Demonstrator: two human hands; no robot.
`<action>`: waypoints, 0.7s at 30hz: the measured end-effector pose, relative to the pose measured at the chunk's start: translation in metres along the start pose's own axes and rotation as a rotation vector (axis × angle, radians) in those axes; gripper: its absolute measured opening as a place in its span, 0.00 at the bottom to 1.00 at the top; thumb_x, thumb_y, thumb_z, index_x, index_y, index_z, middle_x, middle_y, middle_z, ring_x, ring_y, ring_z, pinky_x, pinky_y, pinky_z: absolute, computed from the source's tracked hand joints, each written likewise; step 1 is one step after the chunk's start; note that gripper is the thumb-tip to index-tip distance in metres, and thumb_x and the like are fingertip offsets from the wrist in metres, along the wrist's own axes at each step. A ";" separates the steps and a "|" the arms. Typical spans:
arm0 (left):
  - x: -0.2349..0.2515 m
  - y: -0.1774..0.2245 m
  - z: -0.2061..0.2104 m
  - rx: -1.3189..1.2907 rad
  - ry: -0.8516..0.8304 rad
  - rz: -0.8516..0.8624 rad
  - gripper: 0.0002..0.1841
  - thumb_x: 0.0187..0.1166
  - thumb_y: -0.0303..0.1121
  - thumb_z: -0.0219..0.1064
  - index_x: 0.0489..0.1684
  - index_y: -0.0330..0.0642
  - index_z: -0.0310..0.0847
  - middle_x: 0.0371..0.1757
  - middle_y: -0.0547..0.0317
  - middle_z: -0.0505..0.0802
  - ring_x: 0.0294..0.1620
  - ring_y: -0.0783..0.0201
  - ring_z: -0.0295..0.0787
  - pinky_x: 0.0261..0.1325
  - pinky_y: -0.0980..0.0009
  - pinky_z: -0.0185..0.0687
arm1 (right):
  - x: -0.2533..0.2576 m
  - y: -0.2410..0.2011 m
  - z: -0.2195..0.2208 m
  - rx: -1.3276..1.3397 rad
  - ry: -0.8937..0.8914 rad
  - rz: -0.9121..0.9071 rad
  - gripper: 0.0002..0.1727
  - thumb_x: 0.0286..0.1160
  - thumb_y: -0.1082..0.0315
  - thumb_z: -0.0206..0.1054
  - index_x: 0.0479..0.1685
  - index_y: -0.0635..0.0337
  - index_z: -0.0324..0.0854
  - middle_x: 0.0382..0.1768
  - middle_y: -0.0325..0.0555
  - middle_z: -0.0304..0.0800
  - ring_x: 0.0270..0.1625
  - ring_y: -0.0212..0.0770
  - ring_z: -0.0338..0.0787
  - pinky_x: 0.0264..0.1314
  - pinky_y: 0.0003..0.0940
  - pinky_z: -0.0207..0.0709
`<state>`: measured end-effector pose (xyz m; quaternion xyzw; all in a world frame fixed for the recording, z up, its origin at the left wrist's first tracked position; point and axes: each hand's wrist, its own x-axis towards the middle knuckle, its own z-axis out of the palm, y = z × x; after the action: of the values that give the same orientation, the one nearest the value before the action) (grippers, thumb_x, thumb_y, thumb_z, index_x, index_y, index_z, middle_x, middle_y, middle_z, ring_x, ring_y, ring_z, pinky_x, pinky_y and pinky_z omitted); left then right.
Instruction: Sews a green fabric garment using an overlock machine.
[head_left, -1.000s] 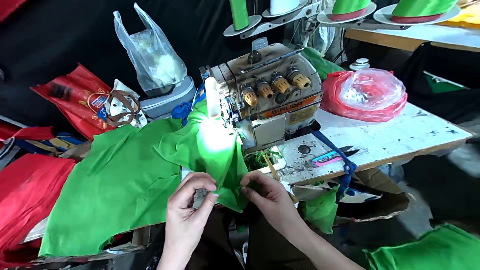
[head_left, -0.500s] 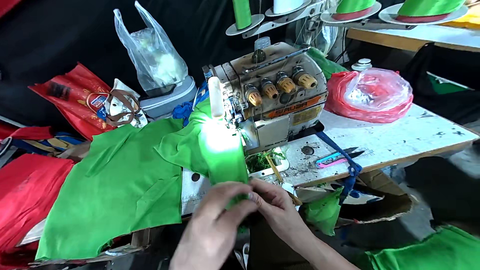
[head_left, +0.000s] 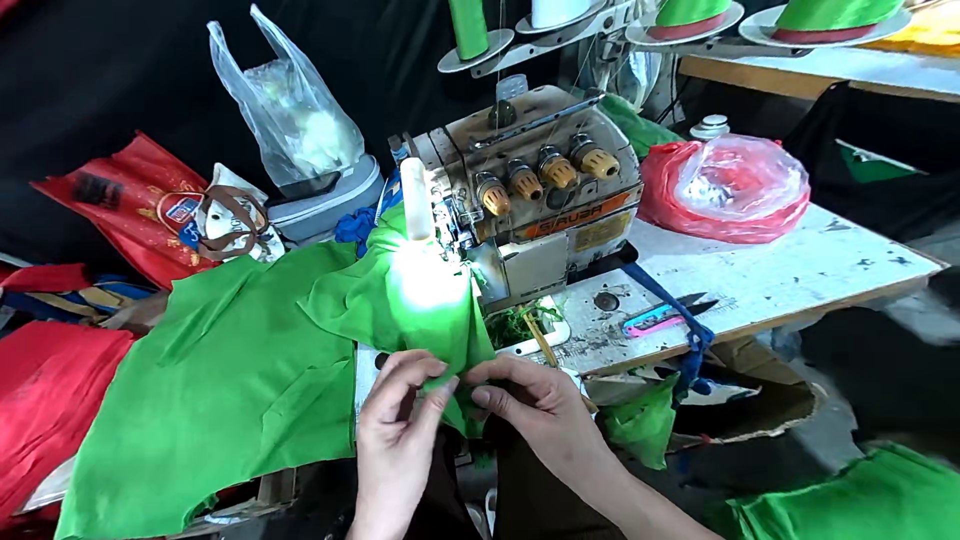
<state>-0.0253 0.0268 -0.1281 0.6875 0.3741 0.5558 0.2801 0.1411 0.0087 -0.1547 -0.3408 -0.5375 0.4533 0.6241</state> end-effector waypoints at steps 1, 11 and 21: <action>0.002 0.001 -0.002 -0.024 0.033 -0.011 0.06 0.76 0.33 0.74 0.43 0.57 0.93 0.50 0.72 0.92 0.54 0.73 0.89 0.56 0.77 0.88 | 0.000 0.001 -0.001 -0.010 0.017 0.011 0.07 0.77 0.70 0.71 0.47 0.56 0.93 0.43 0.38 0.93 0.45 0.29 0.92 0.49 0.22 0.89; 0.005 0.007 -0.010 0.467 0.039 0.490 0.15 0.81 0.31 0.63 0.63 0.58 0.75 0.71 0.73 0.79 0.64 0.80 0.81 0.62 0.83 0.80 | -0.003 0.004 -0.010 -0.151 -0.108 -0.177 0.12 0.81 0.72 0.61 0.52 0.62 0.89 0.48 0.39 0.95 0.50 0.22 0.91 0.54 0.18 0.84; 0.004 0.012 -0.016 0.536 -0.095 0.513 0.05 0.87 0.31 0.59 0.50 0.48 0.80 0.54 0.64 0.88 0.60 0.75 0.85 0.64 0.81 0.80 | 0.015 0.010 -0.016 -0.509 -0.066 -0.549 0.08 0.79 0.71 0.65 0.46 0.53 0.90 0.39 0.35 0.93 0.48 0.26 0.89 0.58 0.20 0.82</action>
<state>-0.0382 0.0224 -0.1127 0.8328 0.3087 0.4577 -0.0410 0.1548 0.0269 -0.1613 -0.3131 -0.7242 0.1317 0.6001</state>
